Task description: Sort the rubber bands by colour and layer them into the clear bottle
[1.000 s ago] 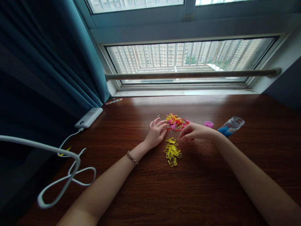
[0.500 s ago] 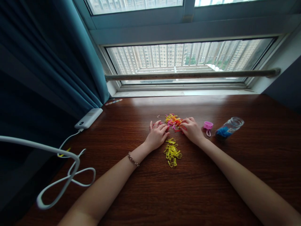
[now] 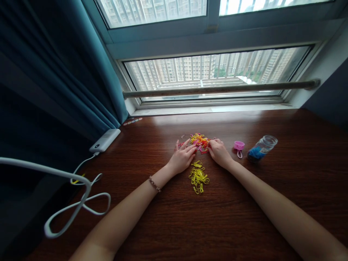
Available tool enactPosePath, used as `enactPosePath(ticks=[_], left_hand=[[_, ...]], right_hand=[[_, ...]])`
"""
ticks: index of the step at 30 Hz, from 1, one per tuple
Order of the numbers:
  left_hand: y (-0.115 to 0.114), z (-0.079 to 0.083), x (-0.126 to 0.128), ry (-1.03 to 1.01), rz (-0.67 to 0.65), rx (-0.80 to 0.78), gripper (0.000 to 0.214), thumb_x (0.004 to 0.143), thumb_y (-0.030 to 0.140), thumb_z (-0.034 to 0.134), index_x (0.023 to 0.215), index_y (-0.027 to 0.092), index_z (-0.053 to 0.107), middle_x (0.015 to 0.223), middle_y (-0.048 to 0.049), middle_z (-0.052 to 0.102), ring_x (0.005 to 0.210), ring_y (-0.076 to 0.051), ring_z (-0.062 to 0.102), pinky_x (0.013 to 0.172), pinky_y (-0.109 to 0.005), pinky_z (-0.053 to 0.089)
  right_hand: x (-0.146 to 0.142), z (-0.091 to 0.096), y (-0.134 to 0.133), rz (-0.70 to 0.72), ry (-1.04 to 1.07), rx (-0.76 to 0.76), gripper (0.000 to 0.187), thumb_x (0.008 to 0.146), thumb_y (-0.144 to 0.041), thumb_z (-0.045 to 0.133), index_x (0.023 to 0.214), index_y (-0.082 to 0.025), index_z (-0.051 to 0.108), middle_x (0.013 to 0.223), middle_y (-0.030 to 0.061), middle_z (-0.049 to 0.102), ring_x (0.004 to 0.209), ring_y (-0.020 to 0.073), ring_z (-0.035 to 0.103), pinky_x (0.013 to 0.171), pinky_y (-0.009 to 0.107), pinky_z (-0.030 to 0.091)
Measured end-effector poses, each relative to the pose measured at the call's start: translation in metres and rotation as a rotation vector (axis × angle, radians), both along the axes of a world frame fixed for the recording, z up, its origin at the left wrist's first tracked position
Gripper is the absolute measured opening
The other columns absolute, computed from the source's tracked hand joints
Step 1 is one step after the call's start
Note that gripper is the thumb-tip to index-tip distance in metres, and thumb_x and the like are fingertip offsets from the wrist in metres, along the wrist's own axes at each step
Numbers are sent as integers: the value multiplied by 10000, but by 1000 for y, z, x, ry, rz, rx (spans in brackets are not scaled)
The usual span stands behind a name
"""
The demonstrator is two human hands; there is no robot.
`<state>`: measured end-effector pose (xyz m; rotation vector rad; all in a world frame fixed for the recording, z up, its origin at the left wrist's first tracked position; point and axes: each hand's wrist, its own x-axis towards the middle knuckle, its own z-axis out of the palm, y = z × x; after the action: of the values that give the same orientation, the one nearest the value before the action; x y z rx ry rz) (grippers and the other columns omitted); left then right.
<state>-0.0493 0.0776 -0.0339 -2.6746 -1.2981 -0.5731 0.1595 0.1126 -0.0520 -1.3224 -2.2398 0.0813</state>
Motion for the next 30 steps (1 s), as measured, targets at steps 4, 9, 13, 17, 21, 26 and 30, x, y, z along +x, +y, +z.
enactPosePath(ticks=[4, 9, 13, 17, 21, 26, 30], left_hand=[[2, 2, 1, 12, 34, 44, 242, 884, 256, 376, 993, 186, 580, 1036, -74, 635, 1178, -232, 423, 1049, -529, 86], [20, 3, 4, -97, 182, 67, 183, 855, 240, 422, 864, 184, 596, 929, -64, 644, 1052, -227, 498, 1022, -495, 197], [36, -5, 4, -207, 219, -21, 236, 823, 186, 460, 1040, 195, 554, 1106, -67, 601, 1151, -246, 434, 1002, -513, 227], [41, -14, -1, -256, 177, -124, 248, 838, 172, 438, 1043, 232, 564, 1094, -32, 617, 1185, -240, 414, 1001, -553, 198], [44, -16, -5, -310, 164, -152, 206, 840, 171, 443, 913, 234, 625, 1058, -25, 629, 1151, -236, 448, 991, -555, 215], [50, -16, -9, -506, 183, -120, 139, 777, 133, 535, 842, 190, 644, 960, -48, 652, 998, -195, 554, 936, -398, 373], [50, -16, -12, -609, 261, -110, 73, 715, 141, 607, 777, 171, 628, 846, -42, 656, 852, -182, 597, 807, -315, 452]], right_hand=[[2, 0, -1, 15, 69, 9, 80, 825, -128, 482, 820, -173, 548, 807, 68, 603, 842, 228, 476, 764, 322, 365], [3, 1, -3, 49, 98, -10, 51, 779, -181, 574, 829, -192, 565, 817, 47, 622, 843, 230, 484, 781, 338, 359], [3, -2, 0, 50, 140, -19, 130, 767, -140, 574, 888, -189, 567, 801, 44, 621, 834, 232, 499, 767, 345, 380], [4, -2, 1, 81, 279, 52, 167, 796, -125, 522, 956, -168, 547, 853, 65, 601, 833, 222, 526, 779, 347, 407], [3, 4, -2, 84, 472, 57, 116, 807, -152, 515, 907, -178, 567, 806, 50, 574, 733, 187, 556, 697, 304, 446], [-1, 12, -6, 69, 673, -15, 71, 790, -211, 566, 834, -191, 618, 815, 44, 616, 738, 186, 581, 694, 308, 463], [-12, 22, -16, 201, 875, -241, 116, 762, -265, 616, 834, -180, 649, 810, 42, 654, 748, 187, 608, 698, 303, 488]])
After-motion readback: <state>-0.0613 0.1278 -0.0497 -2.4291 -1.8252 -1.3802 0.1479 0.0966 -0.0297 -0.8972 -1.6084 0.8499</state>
